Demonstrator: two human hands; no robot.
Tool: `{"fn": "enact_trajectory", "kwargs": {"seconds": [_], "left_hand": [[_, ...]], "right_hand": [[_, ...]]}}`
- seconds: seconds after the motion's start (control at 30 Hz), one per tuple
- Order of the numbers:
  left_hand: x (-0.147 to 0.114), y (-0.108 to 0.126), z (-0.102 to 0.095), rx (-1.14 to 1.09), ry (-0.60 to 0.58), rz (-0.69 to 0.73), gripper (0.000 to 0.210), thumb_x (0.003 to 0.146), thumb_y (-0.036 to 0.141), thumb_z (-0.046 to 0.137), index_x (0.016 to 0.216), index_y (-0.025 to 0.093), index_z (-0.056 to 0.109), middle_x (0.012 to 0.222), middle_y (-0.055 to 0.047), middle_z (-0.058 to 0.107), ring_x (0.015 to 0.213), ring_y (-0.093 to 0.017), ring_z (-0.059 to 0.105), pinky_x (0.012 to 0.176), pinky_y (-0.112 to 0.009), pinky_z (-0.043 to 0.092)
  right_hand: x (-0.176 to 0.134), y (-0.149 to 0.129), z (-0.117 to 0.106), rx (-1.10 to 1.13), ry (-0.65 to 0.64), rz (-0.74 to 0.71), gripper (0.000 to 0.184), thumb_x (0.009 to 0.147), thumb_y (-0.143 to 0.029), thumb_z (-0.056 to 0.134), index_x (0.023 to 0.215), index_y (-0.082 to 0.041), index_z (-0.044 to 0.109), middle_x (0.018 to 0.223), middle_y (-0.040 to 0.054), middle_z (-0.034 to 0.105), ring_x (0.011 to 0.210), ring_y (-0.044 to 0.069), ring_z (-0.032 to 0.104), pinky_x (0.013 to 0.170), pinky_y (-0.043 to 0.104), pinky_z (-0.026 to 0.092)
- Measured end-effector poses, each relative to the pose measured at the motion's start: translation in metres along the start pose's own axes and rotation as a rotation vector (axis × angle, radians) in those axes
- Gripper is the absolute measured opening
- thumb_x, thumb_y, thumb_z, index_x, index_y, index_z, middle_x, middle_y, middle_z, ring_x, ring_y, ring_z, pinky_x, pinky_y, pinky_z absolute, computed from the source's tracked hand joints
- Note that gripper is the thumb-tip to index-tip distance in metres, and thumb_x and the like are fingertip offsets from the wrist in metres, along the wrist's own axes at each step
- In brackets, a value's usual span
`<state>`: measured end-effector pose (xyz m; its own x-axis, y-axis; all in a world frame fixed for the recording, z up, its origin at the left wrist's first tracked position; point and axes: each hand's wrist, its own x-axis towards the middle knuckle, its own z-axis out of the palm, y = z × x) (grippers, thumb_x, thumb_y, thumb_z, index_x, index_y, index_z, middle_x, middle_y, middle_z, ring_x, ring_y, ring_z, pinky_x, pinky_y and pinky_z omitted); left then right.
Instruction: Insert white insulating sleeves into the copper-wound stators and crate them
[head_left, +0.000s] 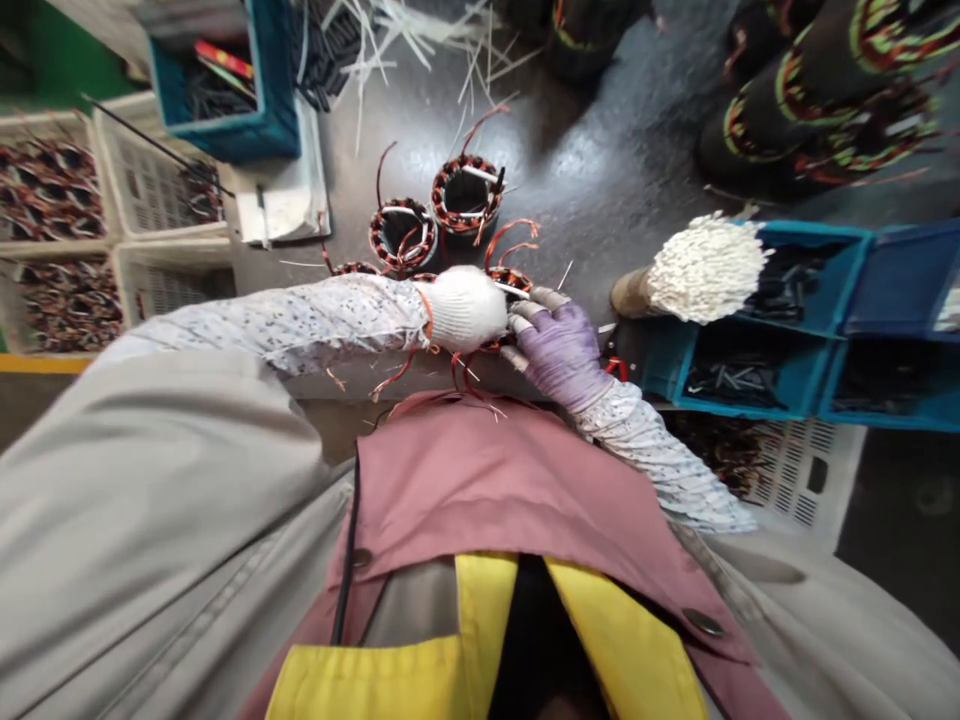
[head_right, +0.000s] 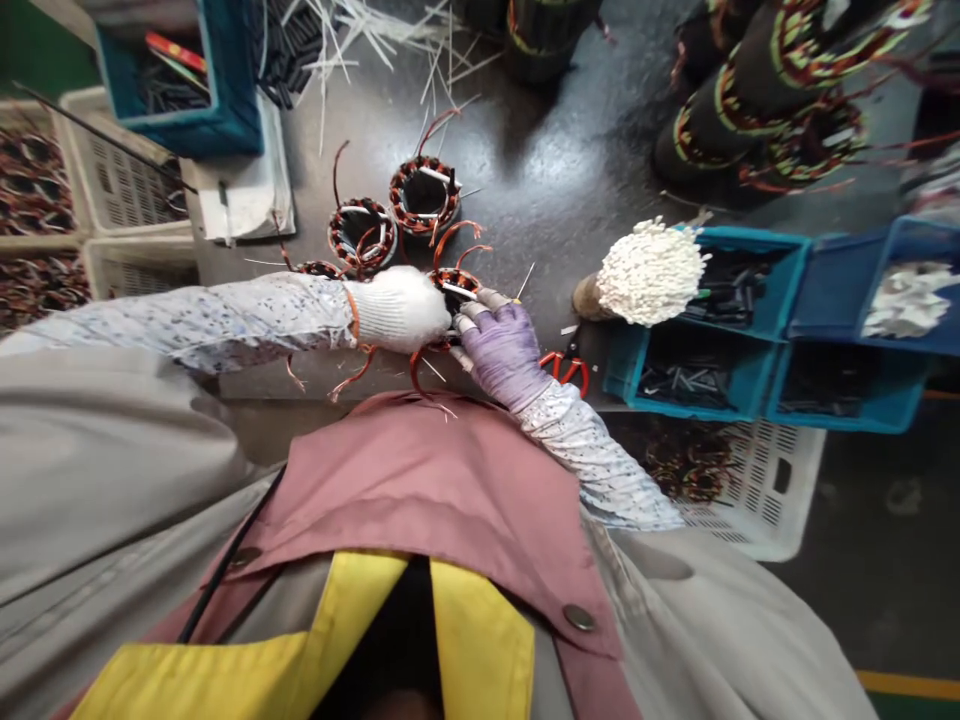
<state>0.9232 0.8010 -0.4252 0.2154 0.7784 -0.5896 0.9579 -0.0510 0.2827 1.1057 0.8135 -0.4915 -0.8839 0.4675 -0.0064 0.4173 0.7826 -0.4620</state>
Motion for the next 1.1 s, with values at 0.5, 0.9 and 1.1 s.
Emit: {"fn": "enact_trajectory", "kwargs": {"seconds": [0.5, 0.9, 1.1], "left_hand": [[-0.123, -0.008, 0.070, -1.314, -0.030, 0.111, 0.030, 0.086, 0.044, 0.066, 0.083, 0.014, 0.069, 0.071, -0.002, 0.069, 0.064, -0.010, 0.058, 0.063, -0.021, 0.046], [-0.124, -0.046, 0.107, -1.417, 0.047, -0.134, 0.035, 0.078, 0.050, 0.066, 0.085, 0.017, 0.071, 0.072, -0.002, 0.069, 0.059, -0.012, 0.056, 0.054, -0.022, 0.046], [-0.121, -0.066, 0.101, -1.242, 0.258, -0.147, 0.035, 0.081, 0.052, 0.063, 0.075, 0.019, 0.069, 0.073, -0.003, 0.071, 0.068, -0.015, 0.062, 0.064, -0.025, 0.051]], "right_hand": [[0.036, -0.033, -0.038, -0.014, -0.146, 0.127, 0.028, 0.094, -0.040, 0.059, 0.102, -0.020, 0.078, 0.098, 0.0105, 0.075, 0.095, 0.026, 0.062, 0.088, 0.040, 0.046], [0.035, -0.054, -0.005, 0.621, 0.195, 0.547, 0.016, 0.080, -0.034, 0.070, 0.073, -0.020, 0.067, 0.081, 0.0036, 0.072, 0.079, 0.020, 0.067, 0.082, 0.039, 0.057], [0.025, -0.044, -0.059, 0.802, 0.338, 0.590, 0.024, 0.088, -0.046, 0.070, 0.092, -0.023, 0.073, 0.087, 0.0035, 0.075, 0.079, 0.020, 0.072, 0.077, 0.040, 0.062]]}}
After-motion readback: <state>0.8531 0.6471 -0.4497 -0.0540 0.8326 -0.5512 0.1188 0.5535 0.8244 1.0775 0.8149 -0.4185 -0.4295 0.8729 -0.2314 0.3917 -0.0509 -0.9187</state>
